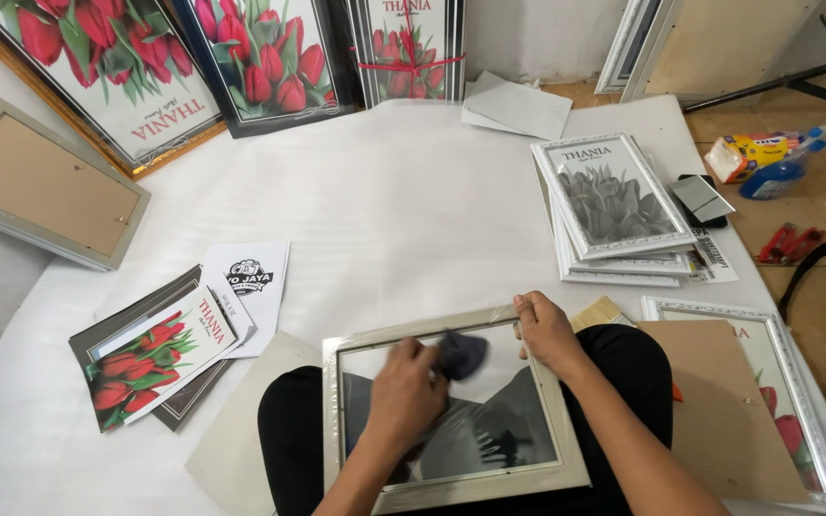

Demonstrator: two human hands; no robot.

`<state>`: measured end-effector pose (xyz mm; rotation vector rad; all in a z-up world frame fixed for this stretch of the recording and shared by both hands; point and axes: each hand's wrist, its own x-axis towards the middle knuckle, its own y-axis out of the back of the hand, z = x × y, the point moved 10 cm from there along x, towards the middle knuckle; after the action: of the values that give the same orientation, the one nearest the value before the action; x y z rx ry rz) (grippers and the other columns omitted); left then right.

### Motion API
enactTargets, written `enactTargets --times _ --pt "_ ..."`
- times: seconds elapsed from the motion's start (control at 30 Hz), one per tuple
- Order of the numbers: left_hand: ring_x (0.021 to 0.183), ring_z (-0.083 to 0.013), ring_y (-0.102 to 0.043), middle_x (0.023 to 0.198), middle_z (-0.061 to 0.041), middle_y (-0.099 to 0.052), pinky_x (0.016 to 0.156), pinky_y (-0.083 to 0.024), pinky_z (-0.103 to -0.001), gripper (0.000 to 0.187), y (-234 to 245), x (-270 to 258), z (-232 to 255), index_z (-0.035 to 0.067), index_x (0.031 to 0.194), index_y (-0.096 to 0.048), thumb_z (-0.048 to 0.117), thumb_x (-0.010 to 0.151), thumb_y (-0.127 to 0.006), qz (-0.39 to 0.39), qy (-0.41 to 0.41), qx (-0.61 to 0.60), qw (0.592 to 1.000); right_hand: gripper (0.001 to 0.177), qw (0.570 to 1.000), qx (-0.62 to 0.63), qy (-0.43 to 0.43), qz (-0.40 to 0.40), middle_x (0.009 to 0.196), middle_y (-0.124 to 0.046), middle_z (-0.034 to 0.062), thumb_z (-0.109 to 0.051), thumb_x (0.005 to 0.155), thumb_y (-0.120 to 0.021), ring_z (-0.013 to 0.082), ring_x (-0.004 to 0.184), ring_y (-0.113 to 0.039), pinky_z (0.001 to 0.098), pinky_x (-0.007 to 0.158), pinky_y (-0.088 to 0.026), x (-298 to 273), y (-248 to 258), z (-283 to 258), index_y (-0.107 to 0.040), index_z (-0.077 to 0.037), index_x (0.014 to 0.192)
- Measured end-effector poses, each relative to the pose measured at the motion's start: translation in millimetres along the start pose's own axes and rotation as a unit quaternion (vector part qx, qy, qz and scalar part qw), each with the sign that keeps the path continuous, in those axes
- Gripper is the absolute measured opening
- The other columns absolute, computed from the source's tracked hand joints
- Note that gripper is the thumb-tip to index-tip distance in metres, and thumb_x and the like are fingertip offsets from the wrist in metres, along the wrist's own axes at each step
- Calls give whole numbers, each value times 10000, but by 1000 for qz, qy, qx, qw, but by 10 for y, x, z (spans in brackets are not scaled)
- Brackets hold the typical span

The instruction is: Framing art prints by cleaning the frames and inserting the prints and backings.

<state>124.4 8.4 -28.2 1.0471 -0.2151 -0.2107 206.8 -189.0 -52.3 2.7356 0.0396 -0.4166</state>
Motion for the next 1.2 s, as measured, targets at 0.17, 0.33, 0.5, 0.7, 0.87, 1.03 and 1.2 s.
enactTargets --times 0.17,0.33,0.5,0.7,0.87,1.03,1.2 --pt "728 -243 -573 920 -131 -584 568 -531 -330 263 82 -262 -10 20 991 -662 91 745 -720 113 -20 65 991 350 999 -51 -15 4 675 -582 101 -318 1083 -476 204 473 -537 345 478 -531 -31 133 -60 -598 3 1017" --pt "844 -262 -591 1045 -74 -606 672 -502 -363 320 119 -662 362 120 1038 -718 189 730 -764 -5 -138 -10 990 328 997 -74 27 18 651 -601 92 -315 1079 -464 218 415 -577 336 464 -513 -15 124 36 -580 -15 1015" --pt "731 -182 -568 999 -67 -647 539 -488 -263 294 319 -531 -499 146 1092 -707 186 801 -721 112 -19 173 978 336 999 -28 30 9 629 -578 95 -318 1074 -478 198 415 -521 335 414 -509 63 60 84 -592 -8 1012" --pt "1122 -318 -538 1336 -149 -531 966 -369 -457 720 377 -679 165 127 1513 -487 575 951 -524 -91 -154 -59 982 344 999 -44 14 6 651 -586 95 -318 1080 -465 212 409 -548 331 439 -493 35 57 77 -597 -2 1049" --pt "1436 -314 -405 1433 -150 -568 1184 -196 -544 839 782 -514 -1472 1 1312 -616 682 981 -255 132 244 57 959 334 999 -41 13 18 638 -604 98 -308 1083 -474 224 396 -558 338 446 -479 31 62 102 -596 -11 993" --pt "1178 -433 -628 1008 -233 -721 1059 -338 -552 847 501 -427 -1840 58 970 -697 817 949 -321 -15 326 -34 945 404 995 -98 28 16 611 -695 161 -349 1062 -454 279 467 -720 388 489 -597 177 50 251 -664 -4 1053" --pt "1033 -427 -719 796 -213 -736 1094 -364 -457 799 398 -466 -1834 68 811 -643 802 947 -360 10 324 -55 944 494 996 -93 6 10 672 -749 212 -411 1077 -393 350 641 -772 439 676 -582 10 5 159 -665 -9 1168"
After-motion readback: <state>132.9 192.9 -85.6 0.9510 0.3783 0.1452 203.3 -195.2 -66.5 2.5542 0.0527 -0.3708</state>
